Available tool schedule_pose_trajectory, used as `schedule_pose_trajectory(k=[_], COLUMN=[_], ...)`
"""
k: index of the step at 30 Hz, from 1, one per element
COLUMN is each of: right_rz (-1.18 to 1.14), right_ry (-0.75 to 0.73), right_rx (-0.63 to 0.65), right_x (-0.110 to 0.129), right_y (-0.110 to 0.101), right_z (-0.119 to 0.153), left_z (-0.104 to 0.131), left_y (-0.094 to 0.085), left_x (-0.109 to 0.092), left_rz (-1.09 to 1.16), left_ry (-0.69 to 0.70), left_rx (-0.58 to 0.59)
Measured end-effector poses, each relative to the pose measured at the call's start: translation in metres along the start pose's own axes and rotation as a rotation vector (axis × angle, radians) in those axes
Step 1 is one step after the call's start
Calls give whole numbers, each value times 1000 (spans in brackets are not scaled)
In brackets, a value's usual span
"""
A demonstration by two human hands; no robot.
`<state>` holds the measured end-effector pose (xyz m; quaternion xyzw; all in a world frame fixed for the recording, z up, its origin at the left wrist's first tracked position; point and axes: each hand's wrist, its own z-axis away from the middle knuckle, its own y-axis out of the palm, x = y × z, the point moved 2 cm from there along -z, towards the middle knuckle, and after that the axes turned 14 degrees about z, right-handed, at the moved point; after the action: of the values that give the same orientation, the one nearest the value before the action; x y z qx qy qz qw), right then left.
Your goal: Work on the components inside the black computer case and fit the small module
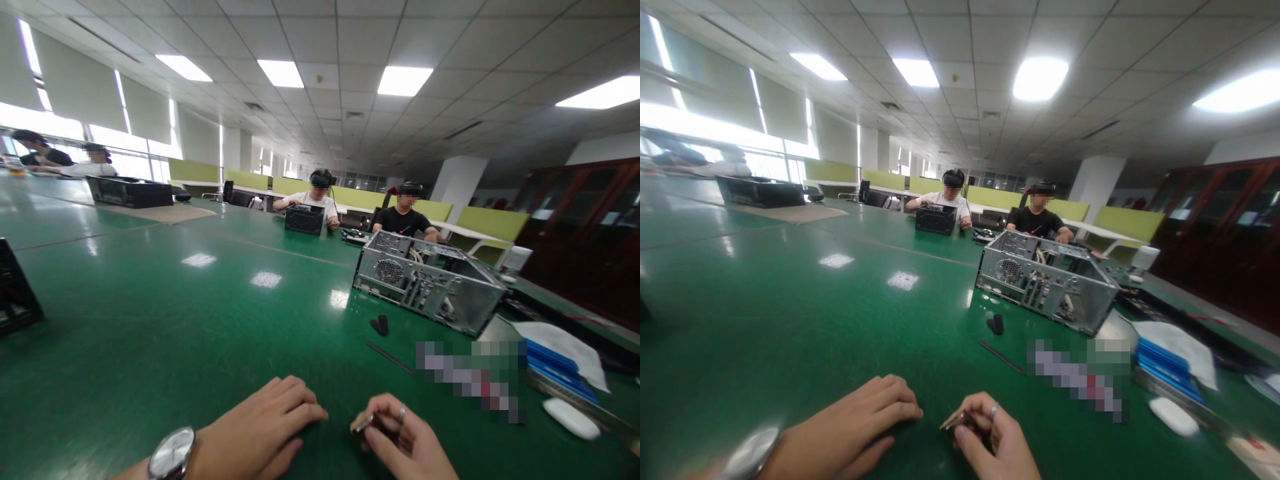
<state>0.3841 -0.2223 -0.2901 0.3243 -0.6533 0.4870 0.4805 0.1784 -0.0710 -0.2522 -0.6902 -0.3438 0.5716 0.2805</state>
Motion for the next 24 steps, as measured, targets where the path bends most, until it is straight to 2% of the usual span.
schedule_pose_trajectory(k=[8, 14, 20, 24], right_rz=[0, -37, -80, -81], right_ry=[53, 71, 30, 18], right_rx=[-28, -41, -69, -171], right_x=[5, 1, 0, 7], right_y=[2, 4, 8, 7], right_z=[1, 0, 0, 0], left_z=[1, 0, 1, 4], left_y=[-1, -2, 1, -1], left_x=[1, 0, 3, 8], left_rz=[18, 11, -18, -136], left_ry=[16, -4, -3, 12], left_rx=[-78, -83, -118, -214])
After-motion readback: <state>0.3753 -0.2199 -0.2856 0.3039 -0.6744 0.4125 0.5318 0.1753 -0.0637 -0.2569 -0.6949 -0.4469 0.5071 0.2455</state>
